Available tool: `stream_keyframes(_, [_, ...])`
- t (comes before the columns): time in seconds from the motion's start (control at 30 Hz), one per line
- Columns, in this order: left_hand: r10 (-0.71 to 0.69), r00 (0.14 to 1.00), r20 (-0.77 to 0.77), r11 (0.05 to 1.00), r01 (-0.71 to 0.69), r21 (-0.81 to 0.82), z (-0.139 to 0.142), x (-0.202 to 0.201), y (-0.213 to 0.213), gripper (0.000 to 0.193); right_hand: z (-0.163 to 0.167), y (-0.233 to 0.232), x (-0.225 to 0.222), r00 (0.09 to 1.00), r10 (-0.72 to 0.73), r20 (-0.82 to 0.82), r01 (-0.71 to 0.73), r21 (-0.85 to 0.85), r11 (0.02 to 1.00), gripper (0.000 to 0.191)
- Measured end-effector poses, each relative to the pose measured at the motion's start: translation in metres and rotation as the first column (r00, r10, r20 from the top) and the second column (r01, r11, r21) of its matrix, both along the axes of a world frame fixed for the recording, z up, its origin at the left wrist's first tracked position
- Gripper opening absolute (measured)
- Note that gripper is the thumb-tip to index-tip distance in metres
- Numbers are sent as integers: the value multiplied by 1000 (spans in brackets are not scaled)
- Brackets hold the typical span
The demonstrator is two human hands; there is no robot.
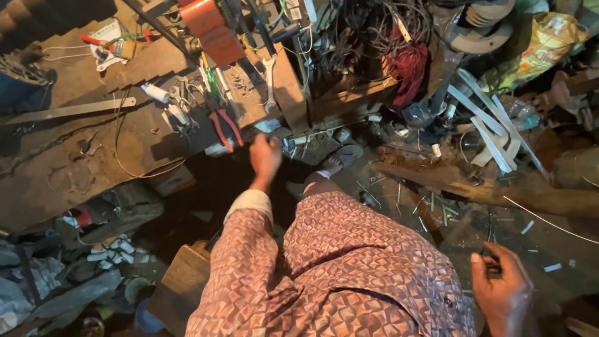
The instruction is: The person winds white wire onto a cylindrical spool mounted on a stand. They repeatedly pull the wire, wrap it around the spool, and adjust the bundle with both hands. The person also uses a flat white plastic strip to press and align the wound wire.
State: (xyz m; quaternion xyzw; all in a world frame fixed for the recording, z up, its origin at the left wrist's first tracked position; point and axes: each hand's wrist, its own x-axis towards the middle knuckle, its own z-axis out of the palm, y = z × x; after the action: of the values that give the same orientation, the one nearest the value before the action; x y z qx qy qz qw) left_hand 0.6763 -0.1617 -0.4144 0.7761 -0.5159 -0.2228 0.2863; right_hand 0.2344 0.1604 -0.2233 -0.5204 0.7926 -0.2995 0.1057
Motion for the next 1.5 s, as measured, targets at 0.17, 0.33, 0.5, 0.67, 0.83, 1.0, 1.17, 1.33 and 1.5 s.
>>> stream_keyframes(0.17, [41, 988, 151, 997, -52, 65, 29, 48, -63, 28, -12, 2, 8, 1000, 13, 16, -13, 18, 1000, 27])
stream_keyframes(0.33, [72, 978, 195, 877, -155, 455, 56, 56, -120, 47, -24, 1, 18, 999, 1, -48, -1, 7, 1000, 32])
stream_keyframes(0.5, [63, 977, 205, 876, -153, 457, 56, 57, -147, 44, -19, -2, 35, 995, -100, 6, 100, 52, 994, 33])
stream_keyframes(0.67, [91, 984, 153, 893, -149, 424, 46, 62, -158, 33, -16, 2, 47, 980, -183, 74, 176, 98, 980, 34])
stream_keyframes(0.83, [-31, 989, 148, 920, -30, 390, 44, 65, -161, 32, -27, 1, 44, 977, -194, 85, 185, 102, 977, 35])
stream_keyframes(1.0, [142, 990, 13, 885, -133, 447, 48, 69, -153, 37, -35, -2, 44, 985, -125, 119, 116, 79, 990, 35])
stream_keyframes(1.17, [186, 983, -4, 891, -167, 421, 54, 76, -146, 37, -29, -7, 48, 982, -125, 139, 110, 113, 988, 36])
stream_keyframes(1.33, [212, 970, -117, 917, -157, 367, 52, 82, -144, 46, -26, -13, 47, 977, -120, 174, 97, 136, 986, 37])
stream_keyframes(1.5, [458, 767, -450, 859, -250, 448, 38, 78, -147, 21, -30, -4, 45, 977, -150, 154, 121, 178, 976, 38])
